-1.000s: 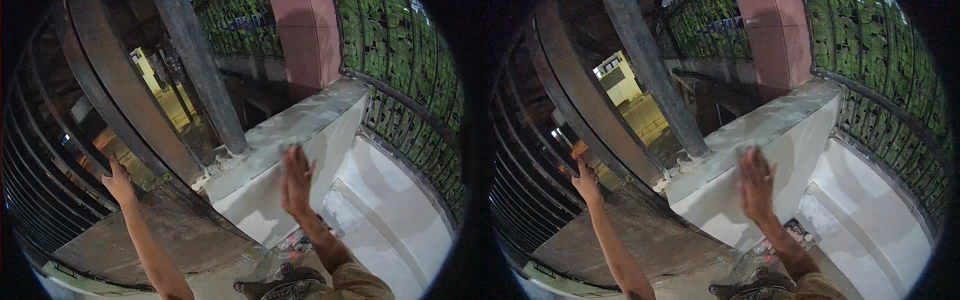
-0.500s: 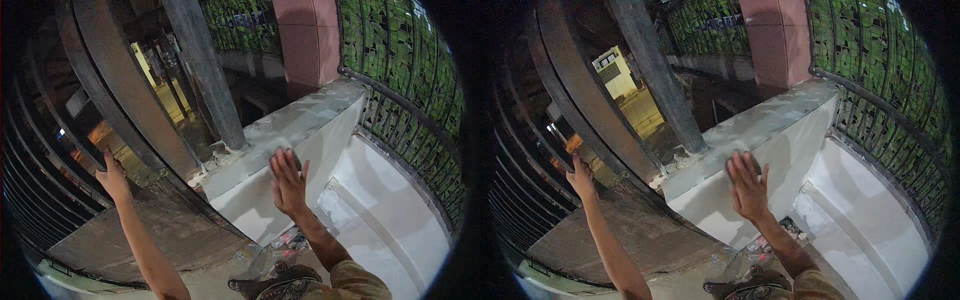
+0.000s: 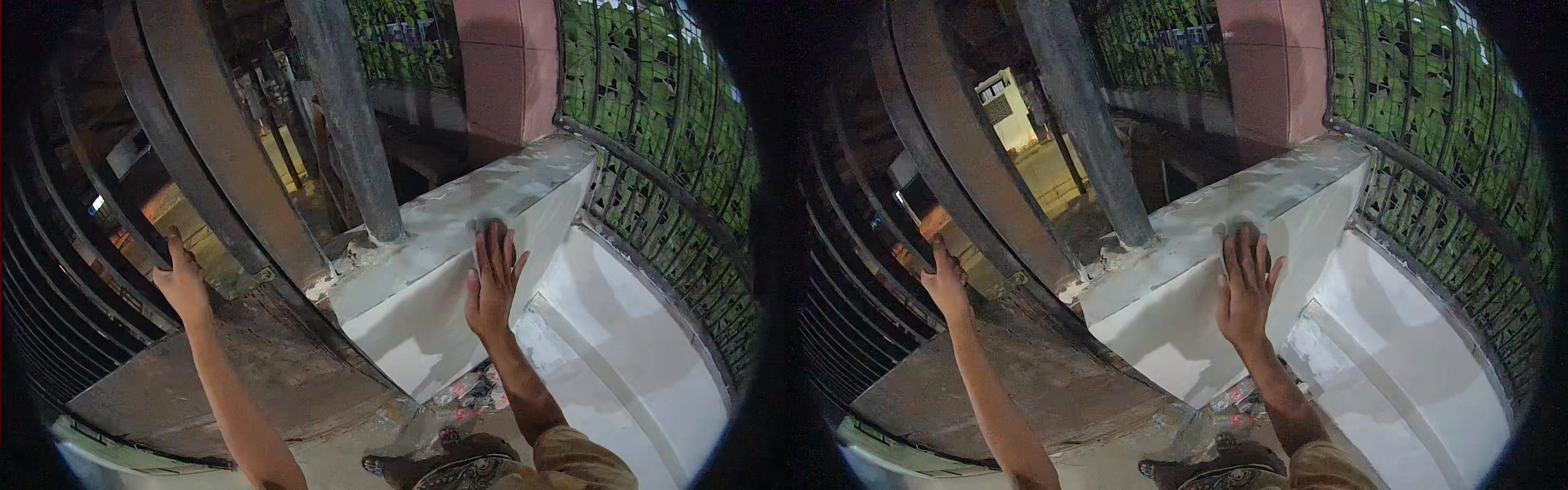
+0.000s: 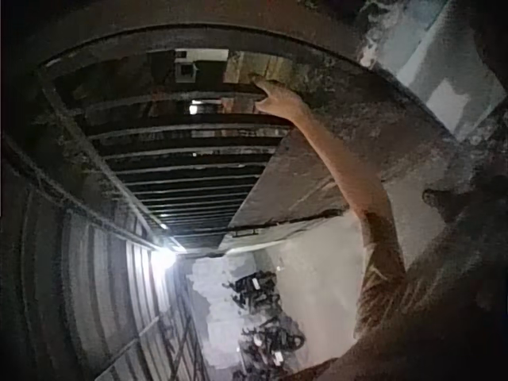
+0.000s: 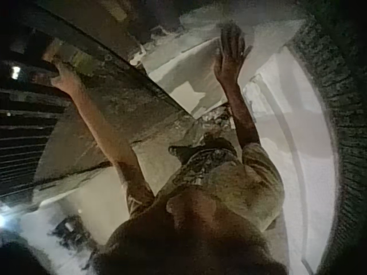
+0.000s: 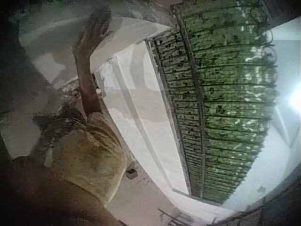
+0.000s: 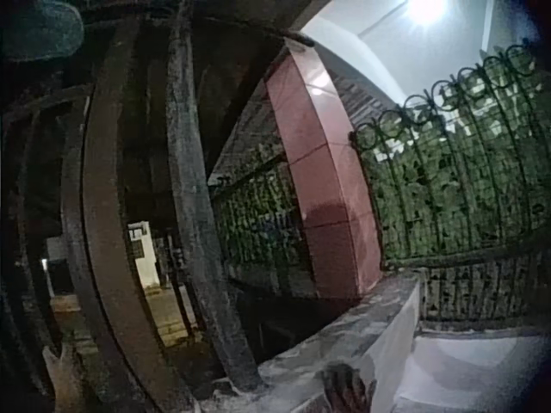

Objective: The person is using a piece of sandpaper to sand down a freshly plastered or filled wall section.

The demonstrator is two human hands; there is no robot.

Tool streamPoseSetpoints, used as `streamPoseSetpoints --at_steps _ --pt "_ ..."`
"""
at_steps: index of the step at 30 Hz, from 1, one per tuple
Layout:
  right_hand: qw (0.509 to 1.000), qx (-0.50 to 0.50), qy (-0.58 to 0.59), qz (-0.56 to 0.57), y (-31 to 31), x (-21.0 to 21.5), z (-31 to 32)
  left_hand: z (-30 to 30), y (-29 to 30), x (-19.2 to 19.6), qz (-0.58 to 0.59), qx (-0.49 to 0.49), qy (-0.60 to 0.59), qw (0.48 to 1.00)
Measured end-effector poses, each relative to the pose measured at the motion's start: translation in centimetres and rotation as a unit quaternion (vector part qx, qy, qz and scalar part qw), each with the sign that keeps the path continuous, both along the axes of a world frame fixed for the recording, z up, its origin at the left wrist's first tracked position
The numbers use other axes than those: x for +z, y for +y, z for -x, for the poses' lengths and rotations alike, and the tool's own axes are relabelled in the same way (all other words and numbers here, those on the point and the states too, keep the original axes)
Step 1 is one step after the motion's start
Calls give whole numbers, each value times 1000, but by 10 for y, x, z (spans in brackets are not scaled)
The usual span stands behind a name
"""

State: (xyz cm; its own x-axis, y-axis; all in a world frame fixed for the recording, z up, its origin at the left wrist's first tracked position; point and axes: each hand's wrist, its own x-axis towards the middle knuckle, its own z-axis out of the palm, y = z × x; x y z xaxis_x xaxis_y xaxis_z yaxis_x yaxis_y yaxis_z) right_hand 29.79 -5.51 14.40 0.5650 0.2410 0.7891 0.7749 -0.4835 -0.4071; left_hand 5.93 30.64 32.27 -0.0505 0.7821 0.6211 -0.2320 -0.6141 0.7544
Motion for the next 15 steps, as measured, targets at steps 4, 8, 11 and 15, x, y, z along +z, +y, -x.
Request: streamPoseSetpoints --at_steps 4,8,11,15 --pt "991 41 -39 121 2 -8 17 0 -13 5 2 9 16 1000" --pt "1000 14 -6 28 -2 -2 6 -2 -8 3 -13 -26 11 1000" --pt "998 37 -21 50 1 -6 11 1 -11 5 -8 -29 8 1000" --pt "999 -1 -12 37 -2 -2 4 2 -7 2 5 -30 23 999"
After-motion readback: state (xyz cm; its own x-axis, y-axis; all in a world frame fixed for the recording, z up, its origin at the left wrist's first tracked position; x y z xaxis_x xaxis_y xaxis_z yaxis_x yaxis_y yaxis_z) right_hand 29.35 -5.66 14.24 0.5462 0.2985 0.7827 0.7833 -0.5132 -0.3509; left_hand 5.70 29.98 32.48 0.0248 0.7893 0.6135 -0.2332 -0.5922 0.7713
